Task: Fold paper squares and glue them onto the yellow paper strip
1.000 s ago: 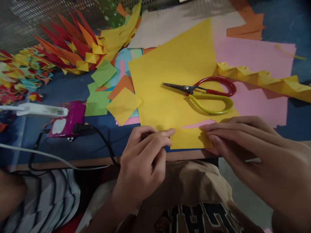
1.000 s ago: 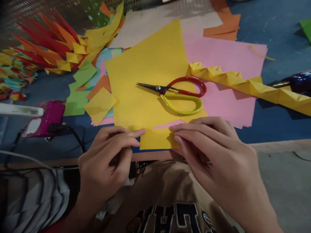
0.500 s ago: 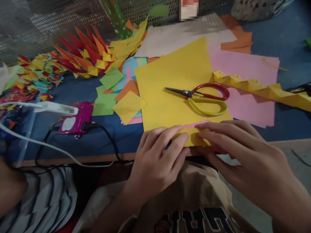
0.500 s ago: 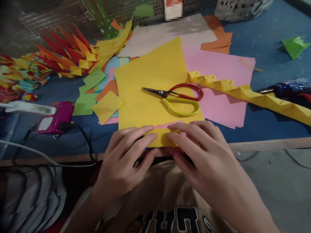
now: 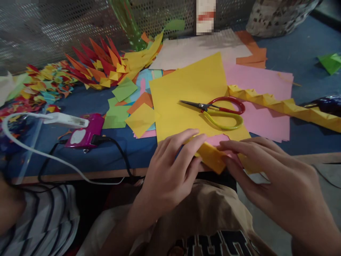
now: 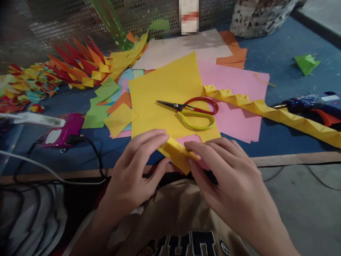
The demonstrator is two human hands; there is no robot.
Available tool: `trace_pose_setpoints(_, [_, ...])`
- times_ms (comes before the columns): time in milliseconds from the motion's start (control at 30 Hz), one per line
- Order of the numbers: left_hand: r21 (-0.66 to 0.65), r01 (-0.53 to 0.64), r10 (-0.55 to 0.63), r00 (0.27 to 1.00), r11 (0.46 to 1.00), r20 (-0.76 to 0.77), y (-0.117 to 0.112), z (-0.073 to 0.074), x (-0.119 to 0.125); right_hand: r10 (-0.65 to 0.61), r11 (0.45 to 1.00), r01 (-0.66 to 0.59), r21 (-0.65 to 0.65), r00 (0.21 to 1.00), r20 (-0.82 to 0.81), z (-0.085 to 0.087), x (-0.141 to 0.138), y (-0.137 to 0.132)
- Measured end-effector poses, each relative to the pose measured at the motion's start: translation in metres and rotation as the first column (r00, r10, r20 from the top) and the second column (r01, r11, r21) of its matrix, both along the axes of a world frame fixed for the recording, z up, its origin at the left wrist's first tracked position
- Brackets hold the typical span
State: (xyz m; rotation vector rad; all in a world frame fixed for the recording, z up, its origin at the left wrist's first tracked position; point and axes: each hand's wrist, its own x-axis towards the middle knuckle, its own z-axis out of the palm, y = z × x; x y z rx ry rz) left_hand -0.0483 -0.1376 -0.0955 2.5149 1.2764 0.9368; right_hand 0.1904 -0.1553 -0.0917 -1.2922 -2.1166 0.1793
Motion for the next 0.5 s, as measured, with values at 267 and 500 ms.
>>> trace_pose_setpoints(267, [0.251,0.141,-0.078,0.966,0.958,-0.247,-0.013,0.000,-0.003,-0.162,0.987,0.159,-0.035,0.980,-0.117,-0.002,-0.011,0.005])
trace_pose_setpoints(500, [0.280,0.118,-0.055,0.974,0.953,-0.221,0.003,0.000,-0.007,-0.046,0.999,0.047,0.017,0.997,-0.058,-0.006,-0.015,0.012])
